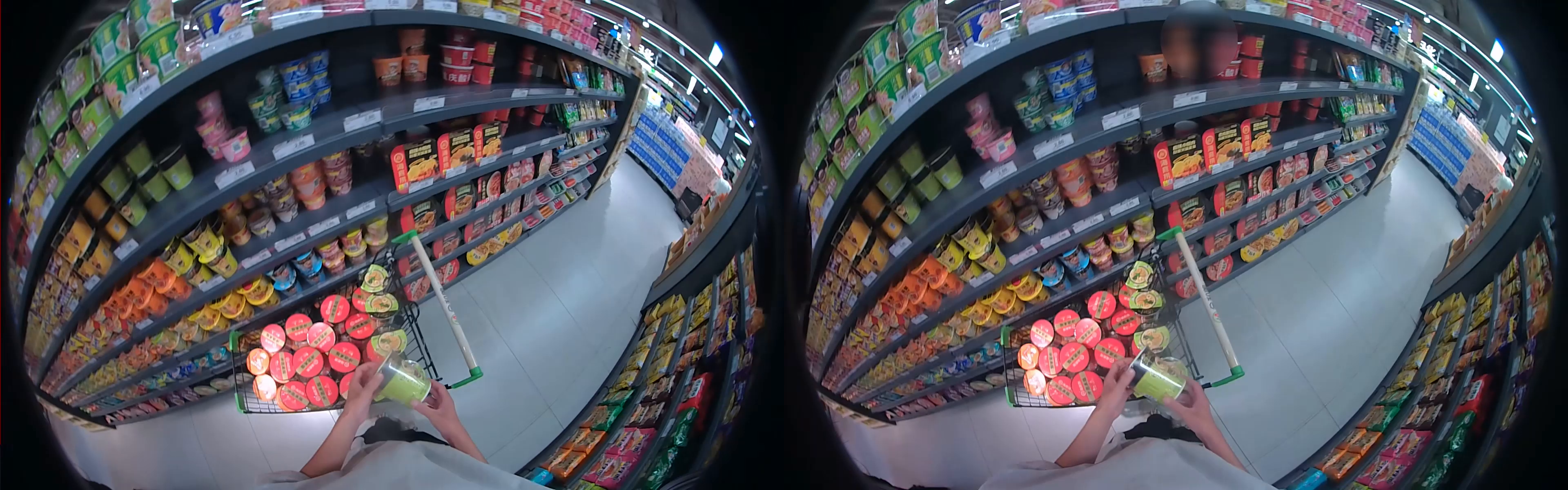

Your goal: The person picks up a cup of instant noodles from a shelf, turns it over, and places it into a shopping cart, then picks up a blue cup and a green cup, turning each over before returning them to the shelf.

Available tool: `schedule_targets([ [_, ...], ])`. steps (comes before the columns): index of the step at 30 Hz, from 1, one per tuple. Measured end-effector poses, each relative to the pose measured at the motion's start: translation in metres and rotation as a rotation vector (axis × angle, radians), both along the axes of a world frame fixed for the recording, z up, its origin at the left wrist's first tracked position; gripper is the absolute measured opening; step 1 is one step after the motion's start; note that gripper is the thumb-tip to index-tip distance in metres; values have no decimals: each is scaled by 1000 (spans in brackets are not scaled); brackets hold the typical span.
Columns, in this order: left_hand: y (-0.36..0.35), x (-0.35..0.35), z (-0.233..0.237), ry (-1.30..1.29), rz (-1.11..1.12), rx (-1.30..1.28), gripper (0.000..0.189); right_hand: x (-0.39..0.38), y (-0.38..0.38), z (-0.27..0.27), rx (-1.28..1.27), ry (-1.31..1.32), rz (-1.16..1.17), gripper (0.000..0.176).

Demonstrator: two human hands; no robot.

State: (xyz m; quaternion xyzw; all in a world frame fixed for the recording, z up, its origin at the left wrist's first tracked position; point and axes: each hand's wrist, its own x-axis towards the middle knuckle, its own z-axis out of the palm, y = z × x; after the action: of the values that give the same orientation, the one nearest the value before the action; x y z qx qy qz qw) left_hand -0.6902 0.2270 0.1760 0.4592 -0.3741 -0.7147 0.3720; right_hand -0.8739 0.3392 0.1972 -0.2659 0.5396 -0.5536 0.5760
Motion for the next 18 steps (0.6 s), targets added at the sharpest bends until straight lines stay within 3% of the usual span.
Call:
schedule_targets([
  [7,17,-30,6,-122,-44,-154,46,-23,16,-35,-95,-72,-68,64],
  [10,23,-39,13,-168,-100,-302,49,-35,18,-46,99,-168,-115,61],
  [13,25,-43,13,-185,-85,-244,49,-40,21,-56,7,-186,-113,59],
  [18,21,-43,1,-166,-51,-110,45,-43,25,-53,-187,-96,-52,71],
])
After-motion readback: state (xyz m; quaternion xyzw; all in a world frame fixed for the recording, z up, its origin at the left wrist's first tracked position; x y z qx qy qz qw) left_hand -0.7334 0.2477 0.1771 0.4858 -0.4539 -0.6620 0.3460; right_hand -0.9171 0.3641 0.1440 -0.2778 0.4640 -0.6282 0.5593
